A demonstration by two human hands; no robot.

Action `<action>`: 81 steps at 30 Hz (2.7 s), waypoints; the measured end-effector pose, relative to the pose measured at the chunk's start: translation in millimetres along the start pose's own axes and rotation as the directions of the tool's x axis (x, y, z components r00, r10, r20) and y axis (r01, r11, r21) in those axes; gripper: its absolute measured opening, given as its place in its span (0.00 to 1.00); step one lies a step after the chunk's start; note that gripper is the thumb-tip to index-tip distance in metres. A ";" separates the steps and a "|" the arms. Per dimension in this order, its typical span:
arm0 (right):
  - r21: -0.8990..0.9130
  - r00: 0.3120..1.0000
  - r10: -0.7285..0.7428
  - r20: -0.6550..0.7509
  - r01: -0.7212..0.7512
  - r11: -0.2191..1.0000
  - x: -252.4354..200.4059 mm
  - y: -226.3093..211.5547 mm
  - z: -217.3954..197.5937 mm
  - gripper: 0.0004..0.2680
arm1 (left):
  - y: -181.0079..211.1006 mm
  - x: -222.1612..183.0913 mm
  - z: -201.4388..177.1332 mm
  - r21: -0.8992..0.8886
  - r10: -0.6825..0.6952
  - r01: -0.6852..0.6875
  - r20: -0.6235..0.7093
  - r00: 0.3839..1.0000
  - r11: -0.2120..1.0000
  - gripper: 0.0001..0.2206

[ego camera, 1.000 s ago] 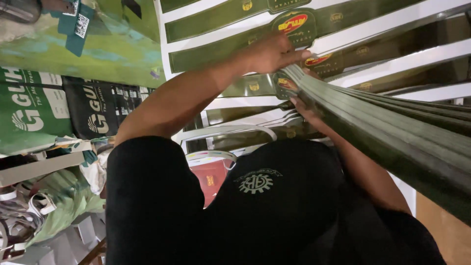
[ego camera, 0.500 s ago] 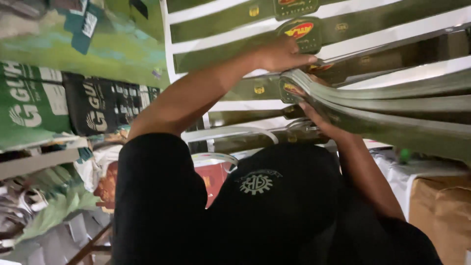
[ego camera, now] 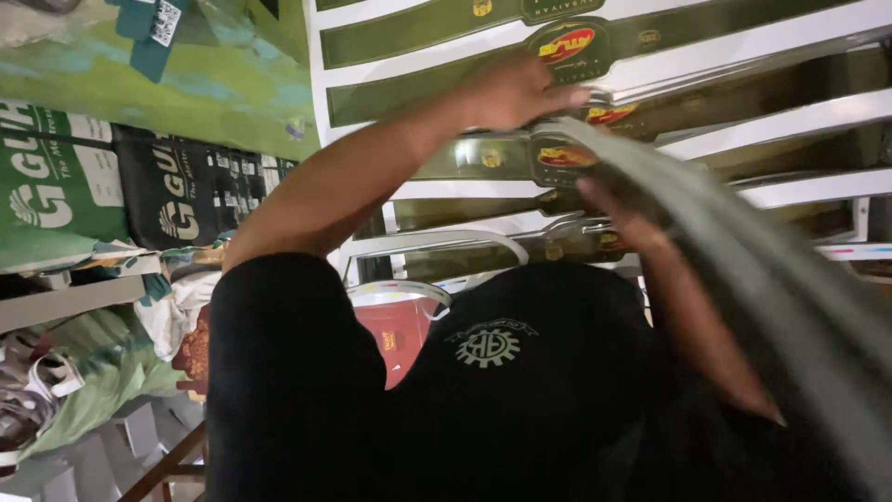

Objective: The recorder is sorting and stacking long printed cardboard labels onto a pile in a workshop setting.

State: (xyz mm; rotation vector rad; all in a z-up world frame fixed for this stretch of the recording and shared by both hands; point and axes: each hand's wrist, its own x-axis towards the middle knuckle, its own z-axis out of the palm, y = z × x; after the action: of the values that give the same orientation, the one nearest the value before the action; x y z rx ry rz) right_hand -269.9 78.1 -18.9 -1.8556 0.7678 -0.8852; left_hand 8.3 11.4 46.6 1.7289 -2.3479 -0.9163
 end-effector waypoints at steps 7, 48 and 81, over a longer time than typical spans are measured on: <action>0.424 0.907 0.418 0.050 -0.398 0.813 1.9 -18.0 -5.2 0.24 | -27.2 32.6 5.9 -0.183 0.079 -0.047 0.172 0.982 0.982 0.39; 0.585 0.895 0.404 -0.191 -0.227 0.779 42.9 -71.2 16.5 0.17 | 3.0 -66.1 35.3 0.028 0.127 -0.172 -0.789 0.601 0.985 0.15; -0.393 0.978 -0.143 0.150 0.192 0.899 46.1 -74.0 11.1 0.21 | 6.7 -59.7 -11.6 -0.300 -0.017 -0.214 -0.617 0.787 0.930 0.19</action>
State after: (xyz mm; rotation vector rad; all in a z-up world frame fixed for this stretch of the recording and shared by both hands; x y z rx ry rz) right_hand -225.0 75.5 56.7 -2.3506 0.7682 -0.7514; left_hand 28.7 61.2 75.8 1.4453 -1.7033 -0.5851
